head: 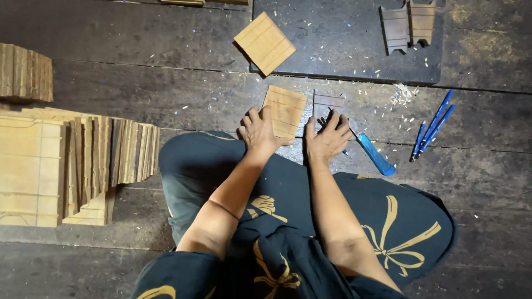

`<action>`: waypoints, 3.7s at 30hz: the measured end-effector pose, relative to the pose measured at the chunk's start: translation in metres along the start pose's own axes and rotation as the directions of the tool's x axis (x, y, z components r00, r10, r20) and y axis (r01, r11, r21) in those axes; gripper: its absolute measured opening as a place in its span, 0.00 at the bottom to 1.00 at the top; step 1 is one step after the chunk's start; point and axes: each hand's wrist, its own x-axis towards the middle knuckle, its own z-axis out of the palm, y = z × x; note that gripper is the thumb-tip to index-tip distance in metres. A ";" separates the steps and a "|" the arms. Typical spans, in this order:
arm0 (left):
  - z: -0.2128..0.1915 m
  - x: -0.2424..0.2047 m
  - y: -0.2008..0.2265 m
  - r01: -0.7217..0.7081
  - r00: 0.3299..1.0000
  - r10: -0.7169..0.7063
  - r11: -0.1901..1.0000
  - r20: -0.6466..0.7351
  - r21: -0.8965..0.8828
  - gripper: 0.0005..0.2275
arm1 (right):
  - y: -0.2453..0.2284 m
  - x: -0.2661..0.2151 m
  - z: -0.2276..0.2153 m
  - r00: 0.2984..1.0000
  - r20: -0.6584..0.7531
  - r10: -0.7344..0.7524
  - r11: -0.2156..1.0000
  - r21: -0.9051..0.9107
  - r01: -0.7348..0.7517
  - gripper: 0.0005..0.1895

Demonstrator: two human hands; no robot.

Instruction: The person sits on the floor and uses a metal template to trace a design onto small wooden boards with a pencil. They repeatedly pick up a board, place the template, trace the outline, and set the board aside.

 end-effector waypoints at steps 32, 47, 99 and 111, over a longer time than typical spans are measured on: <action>0.039 0.074 -0.041 0.054 0.984 -0.120 0.907 -0.133 -0.418 0.22 | -0.096 0.007 -0.011 0.997 0.079 -0.005 0.968 0.251 -0.015 0.48; 0.011 0.059 -0.018 0.006 1.000 0.000 0.978 0.029 -0.211 0.32 | -0.047 -0.009 0.007 0.942 0.335 0.019 0.969 0.227 -0.100 0.25; 0.000 0.056 -0.011 -0.351 0.936 0.346 0.931 0.061 0.099 0.33 | -0.027 0.020 0.003 0.976 0.149 0.158 0.849 0.485 -0.211 0.06; 0.012 0.064 -0.008 -0.253 0.967 0.252 0.950 0.031 0.182 0.33 | -0.053 0.060 0.009 0.939 0.240 0.246 0.414 0.850 -0.326 0.06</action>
